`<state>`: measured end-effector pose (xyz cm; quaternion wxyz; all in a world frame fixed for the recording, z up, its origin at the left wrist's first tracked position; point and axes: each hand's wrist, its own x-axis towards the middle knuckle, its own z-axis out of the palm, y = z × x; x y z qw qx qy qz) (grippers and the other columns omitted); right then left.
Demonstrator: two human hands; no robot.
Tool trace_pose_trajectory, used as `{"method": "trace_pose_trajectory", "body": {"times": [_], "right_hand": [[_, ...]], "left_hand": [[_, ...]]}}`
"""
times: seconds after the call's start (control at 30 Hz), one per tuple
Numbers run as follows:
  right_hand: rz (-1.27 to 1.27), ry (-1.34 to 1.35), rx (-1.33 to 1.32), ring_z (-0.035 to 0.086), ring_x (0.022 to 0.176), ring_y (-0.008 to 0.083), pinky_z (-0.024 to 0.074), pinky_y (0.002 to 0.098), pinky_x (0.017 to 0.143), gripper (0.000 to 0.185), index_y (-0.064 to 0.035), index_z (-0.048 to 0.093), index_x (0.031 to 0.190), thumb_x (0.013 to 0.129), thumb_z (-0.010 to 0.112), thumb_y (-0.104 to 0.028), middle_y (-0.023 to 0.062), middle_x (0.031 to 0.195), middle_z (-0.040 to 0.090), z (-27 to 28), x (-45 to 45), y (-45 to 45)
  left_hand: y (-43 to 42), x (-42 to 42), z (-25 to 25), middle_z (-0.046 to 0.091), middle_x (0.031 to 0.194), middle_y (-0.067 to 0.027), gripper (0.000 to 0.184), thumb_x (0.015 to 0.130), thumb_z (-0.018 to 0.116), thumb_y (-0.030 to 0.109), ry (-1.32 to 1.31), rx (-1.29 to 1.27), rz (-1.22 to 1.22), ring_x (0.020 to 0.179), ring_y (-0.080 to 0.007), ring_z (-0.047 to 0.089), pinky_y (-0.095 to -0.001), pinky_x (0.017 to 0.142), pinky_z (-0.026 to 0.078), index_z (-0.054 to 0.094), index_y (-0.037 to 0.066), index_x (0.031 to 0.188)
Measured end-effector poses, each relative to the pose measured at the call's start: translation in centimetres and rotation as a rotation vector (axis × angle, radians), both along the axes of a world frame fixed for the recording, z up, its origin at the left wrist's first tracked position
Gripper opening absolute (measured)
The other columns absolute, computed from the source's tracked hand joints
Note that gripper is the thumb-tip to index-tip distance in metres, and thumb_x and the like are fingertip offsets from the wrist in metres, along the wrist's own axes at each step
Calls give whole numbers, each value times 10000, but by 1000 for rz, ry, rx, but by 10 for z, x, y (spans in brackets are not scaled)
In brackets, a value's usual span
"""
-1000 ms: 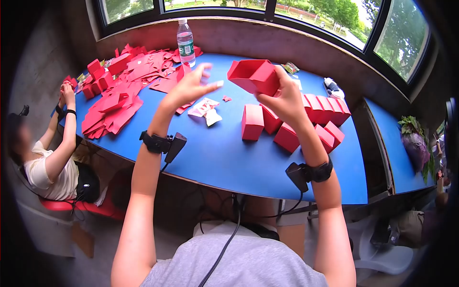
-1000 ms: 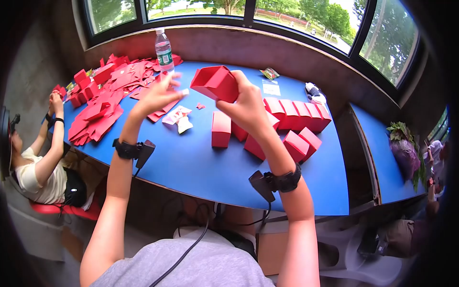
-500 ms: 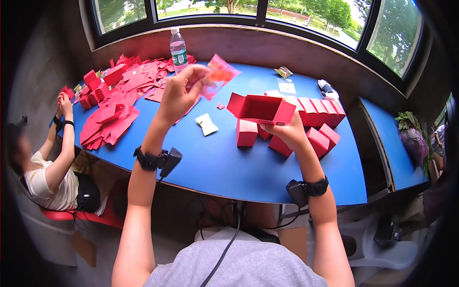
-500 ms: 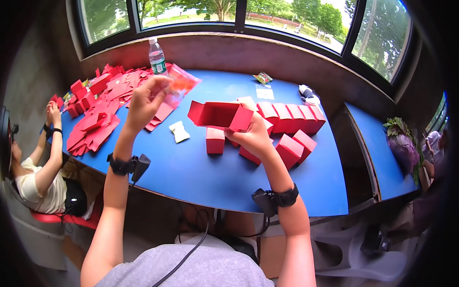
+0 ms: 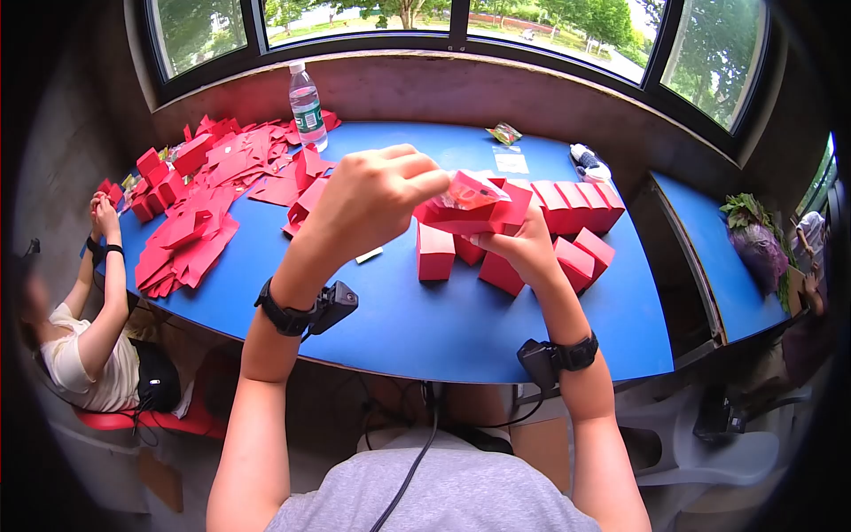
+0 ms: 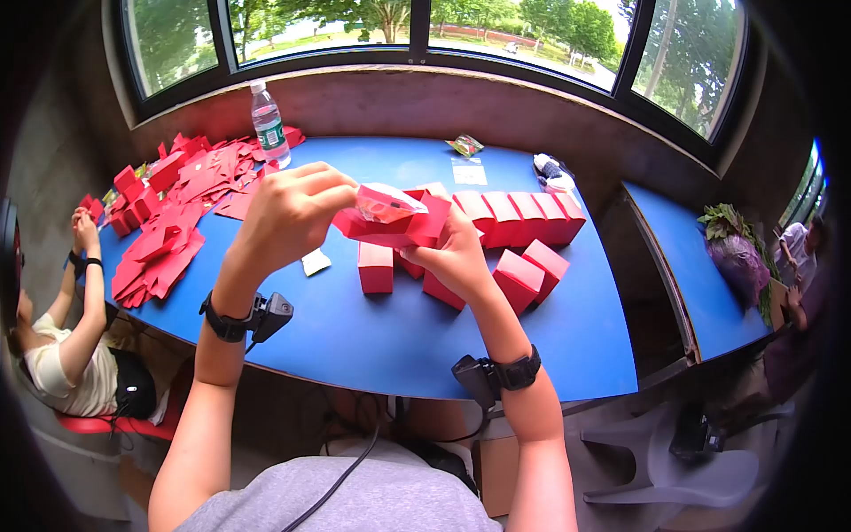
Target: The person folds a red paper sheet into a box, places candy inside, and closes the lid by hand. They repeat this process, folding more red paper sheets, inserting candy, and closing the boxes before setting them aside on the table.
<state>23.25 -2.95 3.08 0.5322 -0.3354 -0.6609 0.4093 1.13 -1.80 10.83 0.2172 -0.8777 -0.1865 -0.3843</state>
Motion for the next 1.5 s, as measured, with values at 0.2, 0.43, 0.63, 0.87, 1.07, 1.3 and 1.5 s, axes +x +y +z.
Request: {"method": "trace_pose_trajectory", "body": {"times": [0.2, 0.43, 0.63, 0.87, 1.07, 1.3, 1.5], "right_hand": [[-30, 6, 9, 580, 985, 142, 488, 288, 860, 436, 0, 551, 1095, 692, 712, -38, 57, 1035, 561, -2, 1, 4], [9, 98, -70, 610, 958, 146, 514, 280, 845, 466, -17, 507, 1134, 704, 686, -3, 64, 1051, 559, -5, -4, 2], [0, 30, 140, 586, 980, 138, 509, 277, 842, 490, -36, 478, 1139, 699, 694, -25, 62, 1079, 534, -8, -2, 7], [-11, -13, -38, 573, 914, 117, 479, 266, 814, 459, -32, 544, 1079, 685, 765, -113, 44, 1008, 589, -1, -2, 1], [26, 144, -223, 603, 786, 81, 510, 231, 664, 356, -16, 603, 984, 702, 803, -100, 27, 890, 630, 6, -10, -6], [5, 105, -251, 610, 926, 127, 526, 274, 801, 467, -29, 547, 1108, 720, 791, -116, 42, 999, 612, 0, -3, 2], [46, 268, -191, 632, 909, 137, 556, 280, 756, 351, -11, 566, 1073, 776, 737, -88, 62, 993, 630, 1, 1, 1]], "left_hand": [[-19, 5, 11, 603, 757, -3, 124, 656, 594, 21, 154, 67, 158, 754, -183, 594, -315, 557, 482, 595, 83, 764], [-23, 3, 11, 574, 723, -21, 79, 668, 612, 56, 262, 35, 302, 724, -189, 573, -323, 578, 470, 580, 77, 738], [-12, 11, -7, 582, 726, -37, 89, 668, 637, 55, 232, -79, 161, 750, -201, 589, -335, 594, 488, 576, 64, 732], [-3, 27, -14, 594, 723, -48, 132, 688, 629, 45, 86, -64, 75, 687, -227, 606, -346, 569, 497, 607, 69, 816], [3, 40, -23, 630, 774, -31, 134, 701, 628, 69, 13, 16, 53, 714, -215, 622, -339, 598, 502, 620, 91, 833], [-3, 38, -16, 635, 857, -24, 149, 729, 602, 41, 249, -251, 139, 873, -215, 571, -340, 803, 414, 654, 94, 858], [0, 30, 2, 606, 990, -50, 305, 734, 598, -16, 265, -247, -68, 1028, -247, 526, -376, 913, 396, 669, 99, 1008]]}}
